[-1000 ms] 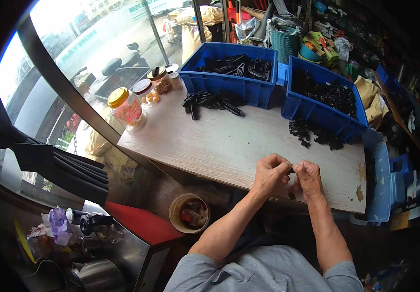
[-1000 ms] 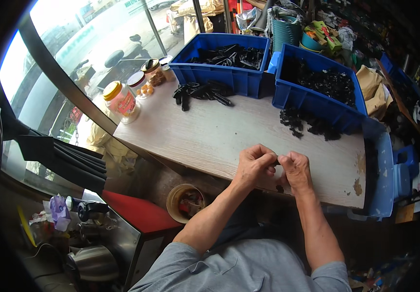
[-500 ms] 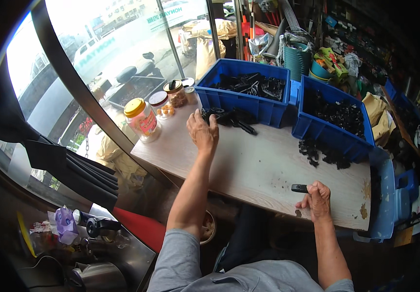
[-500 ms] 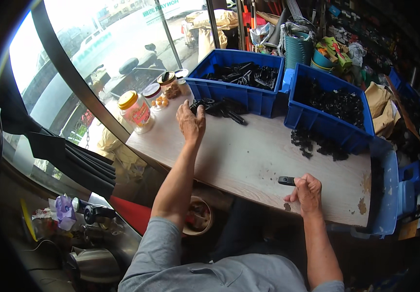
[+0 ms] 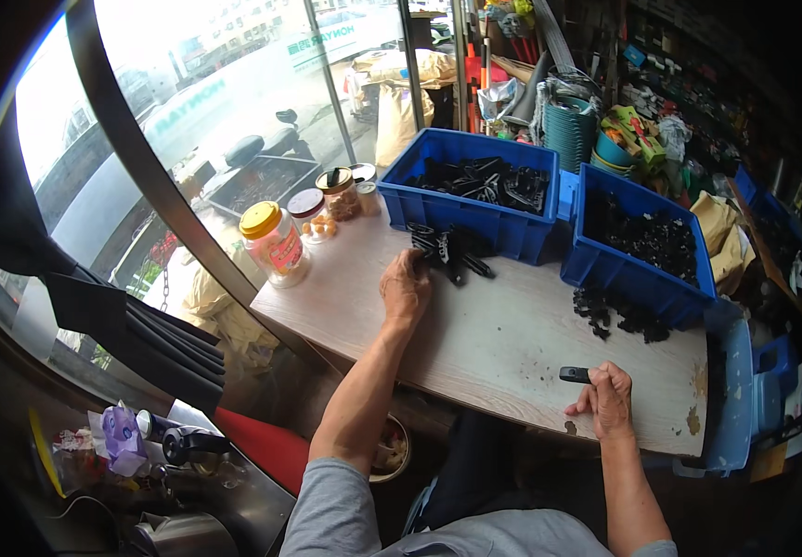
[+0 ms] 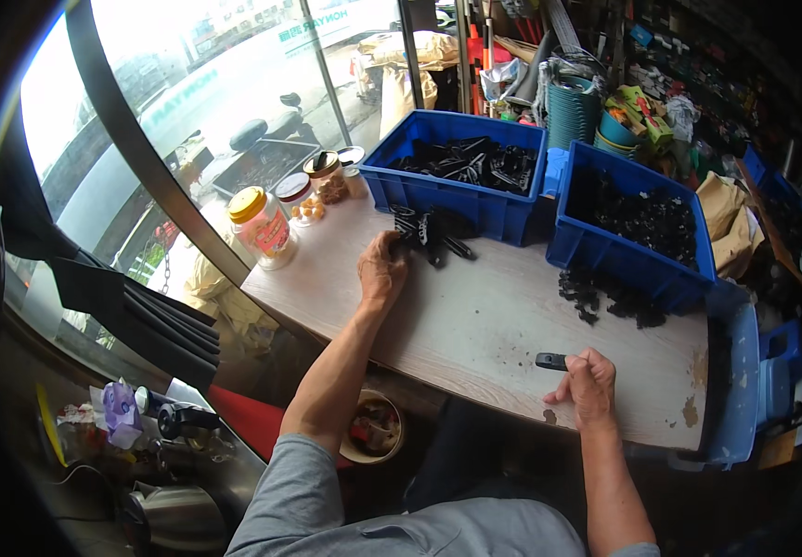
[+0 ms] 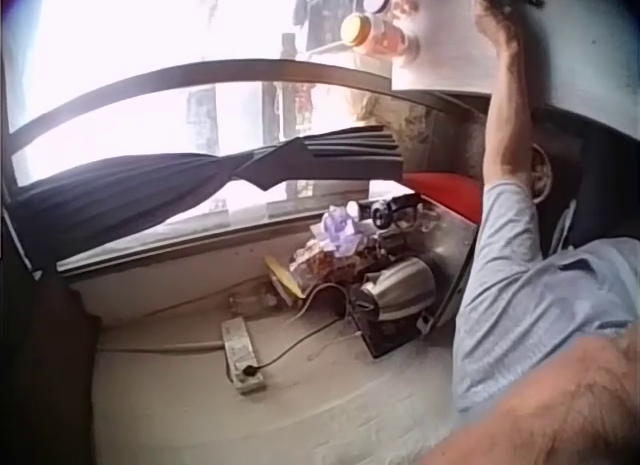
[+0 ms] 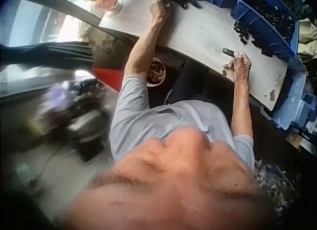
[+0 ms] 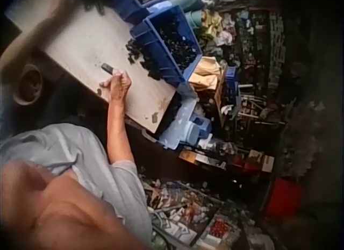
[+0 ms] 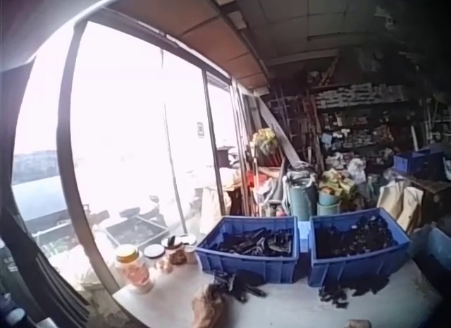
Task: Manually assembling small black electronic components at a workbench.
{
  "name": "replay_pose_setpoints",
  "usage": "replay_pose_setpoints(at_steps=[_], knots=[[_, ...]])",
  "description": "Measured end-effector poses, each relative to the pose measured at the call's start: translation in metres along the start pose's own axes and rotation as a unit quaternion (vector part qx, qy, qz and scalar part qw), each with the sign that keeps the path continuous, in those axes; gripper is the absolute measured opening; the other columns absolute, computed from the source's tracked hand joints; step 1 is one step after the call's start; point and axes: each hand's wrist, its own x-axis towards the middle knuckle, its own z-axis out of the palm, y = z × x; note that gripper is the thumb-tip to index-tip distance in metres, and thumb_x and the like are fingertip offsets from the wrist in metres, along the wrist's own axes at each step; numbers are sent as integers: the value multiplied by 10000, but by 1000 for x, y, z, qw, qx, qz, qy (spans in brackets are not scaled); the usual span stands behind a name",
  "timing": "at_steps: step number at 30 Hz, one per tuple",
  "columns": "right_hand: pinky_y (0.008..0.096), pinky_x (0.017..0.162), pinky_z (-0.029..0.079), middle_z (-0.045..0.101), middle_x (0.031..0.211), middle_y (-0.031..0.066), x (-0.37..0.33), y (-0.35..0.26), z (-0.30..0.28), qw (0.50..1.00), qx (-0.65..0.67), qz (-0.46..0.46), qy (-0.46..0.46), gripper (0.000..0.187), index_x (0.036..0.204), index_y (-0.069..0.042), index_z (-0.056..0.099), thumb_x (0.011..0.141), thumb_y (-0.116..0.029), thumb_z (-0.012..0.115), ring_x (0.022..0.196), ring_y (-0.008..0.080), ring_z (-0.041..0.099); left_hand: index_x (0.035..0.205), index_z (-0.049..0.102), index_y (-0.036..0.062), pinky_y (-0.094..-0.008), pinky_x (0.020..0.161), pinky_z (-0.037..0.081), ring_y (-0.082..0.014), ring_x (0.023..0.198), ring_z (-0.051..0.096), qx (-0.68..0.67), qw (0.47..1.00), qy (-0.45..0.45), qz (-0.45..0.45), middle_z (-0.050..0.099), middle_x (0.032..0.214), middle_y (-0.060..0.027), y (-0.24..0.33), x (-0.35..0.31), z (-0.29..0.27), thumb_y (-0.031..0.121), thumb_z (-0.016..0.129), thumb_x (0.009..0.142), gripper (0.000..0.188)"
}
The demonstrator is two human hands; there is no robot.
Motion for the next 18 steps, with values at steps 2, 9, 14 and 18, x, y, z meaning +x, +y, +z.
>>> replay_pose_setpoints(at_steps=[2, 9, 14, 18], knots=[[350, 467, 581, 427, 514, 3, 1, 1, 3, 1000, -3, 9, 2, 320, 660, -103, 432, 914, -209, 596, 436, 109, 498, 984, 664, 74, -331, 739, 516, -239, 793, 682, -59, 998, -19, -26, 690, 858, -130, 0, -14, 3, 44, 691, 814, 175], [461, 566, 603, 370, 440, 3, 3, -6, -11, 996, 66, 46, 46, 248, 738, -117, 512, 941, -242, 580, 459, 163, 547, 1016, 646, 41, -355, 726, 500, -272, 788, 645, -58, 997, 30, 40, 675, 888, -129, 26, -12, -18, 21, 673, 826, 193], [483, 577, 599, 366, 427, 6, -1, -34, -66, 966, 62, 39, 248, 303, 699, -116, 507, 908, -320, 587, 414, 180, 515, 1013, 651, 48, -327, 733, 499, -246, 846, 622, -123, 976, -67, 166, 660, 899, -108, 87, -62, -23, -131, 665, 726, 338], [498, 603, 592, 350, 456, 10, 1, -57, -124, 908, 74, -8, 413, 319, 852, -67, 559, 874, -381, 612, 469, 168, 498, 1023, 652, 85, -428, 895, 448, -312, 1014, 596, -52, 952, -237, 188, 669, 978, -97, 117, -92, -22, 72, 695, 733, 293]])
